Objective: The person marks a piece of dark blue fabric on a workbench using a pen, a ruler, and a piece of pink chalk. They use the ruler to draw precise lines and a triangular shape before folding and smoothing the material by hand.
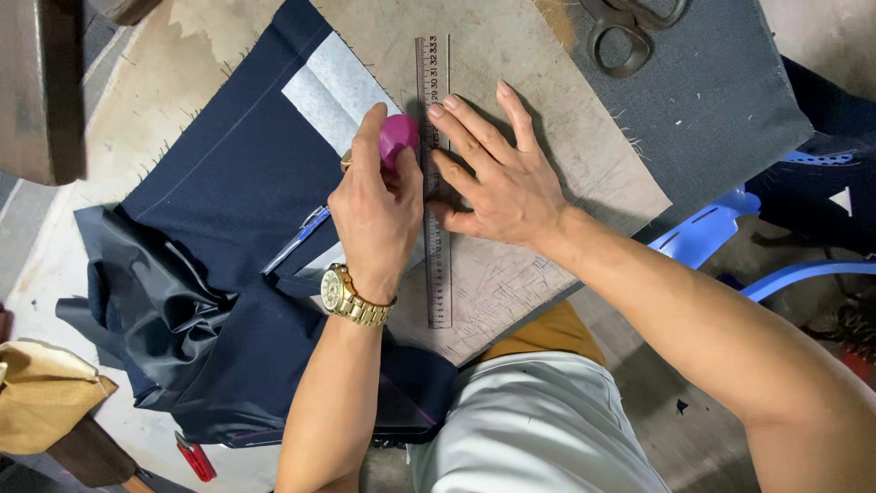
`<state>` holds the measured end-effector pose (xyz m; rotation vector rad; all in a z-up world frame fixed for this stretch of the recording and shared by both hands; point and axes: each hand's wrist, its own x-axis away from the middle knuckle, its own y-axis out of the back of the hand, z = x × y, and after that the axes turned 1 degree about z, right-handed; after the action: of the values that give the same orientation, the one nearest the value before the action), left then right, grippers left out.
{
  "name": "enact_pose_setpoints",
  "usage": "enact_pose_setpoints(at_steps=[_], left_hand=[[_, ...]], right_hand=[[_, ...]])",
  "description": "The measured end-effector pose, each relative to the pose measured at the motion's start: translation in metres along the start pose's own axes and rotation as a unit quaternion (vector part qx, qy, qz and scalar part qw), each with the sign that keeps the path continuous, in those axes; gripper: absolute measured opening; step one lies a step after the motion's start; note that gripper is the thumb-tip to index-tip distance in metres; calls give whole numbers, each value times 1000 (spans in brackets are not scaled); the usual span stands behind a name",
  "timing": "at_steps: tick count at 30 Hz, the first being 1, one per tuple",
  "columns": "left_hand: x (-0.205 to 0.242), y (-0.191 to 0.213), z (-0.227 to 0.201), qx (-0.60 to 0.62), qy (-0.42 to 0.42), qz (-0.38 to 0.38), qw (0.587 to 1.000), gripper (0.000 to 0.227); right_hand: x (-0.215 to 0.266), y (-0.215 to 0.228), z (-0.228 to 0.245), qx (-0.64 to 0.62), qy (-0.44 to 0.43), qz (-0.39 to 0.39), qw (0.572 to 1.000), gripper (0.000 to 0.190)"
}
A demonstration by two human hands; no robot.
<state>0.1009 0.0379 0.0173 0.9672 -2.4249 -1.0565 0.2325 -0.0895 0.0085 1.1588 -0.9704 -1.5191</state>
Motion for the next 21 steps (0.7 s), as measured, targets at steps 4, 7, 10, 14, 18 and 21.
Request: enact_pose_setpoints(at_steps=[4,7,10,14,18,21], left_hand=[[0,-2,-1,-2,8,6,1000,41],[-1,-1,-3,-7,20,12,1000,39],[3,0,-1,-8,-7,-5,1000,36],[18,3,1,-36,-34,-4,999,39],[41,12,3,-41,-38,19,998,39],[60,22,3,-60,-13,55,997,38]], right_hand=[[-1,1,0,1,2,-9,1000,44],[-1,1,1,3,0,-11,1000,44],[-1,1,1,5,0,-13,1000,41],[-2,1,1,5,2,-16,1000,41],[-3,2,1,6,8,-22,1000,38],[-4,3,2,18,9,-29,999,38]])
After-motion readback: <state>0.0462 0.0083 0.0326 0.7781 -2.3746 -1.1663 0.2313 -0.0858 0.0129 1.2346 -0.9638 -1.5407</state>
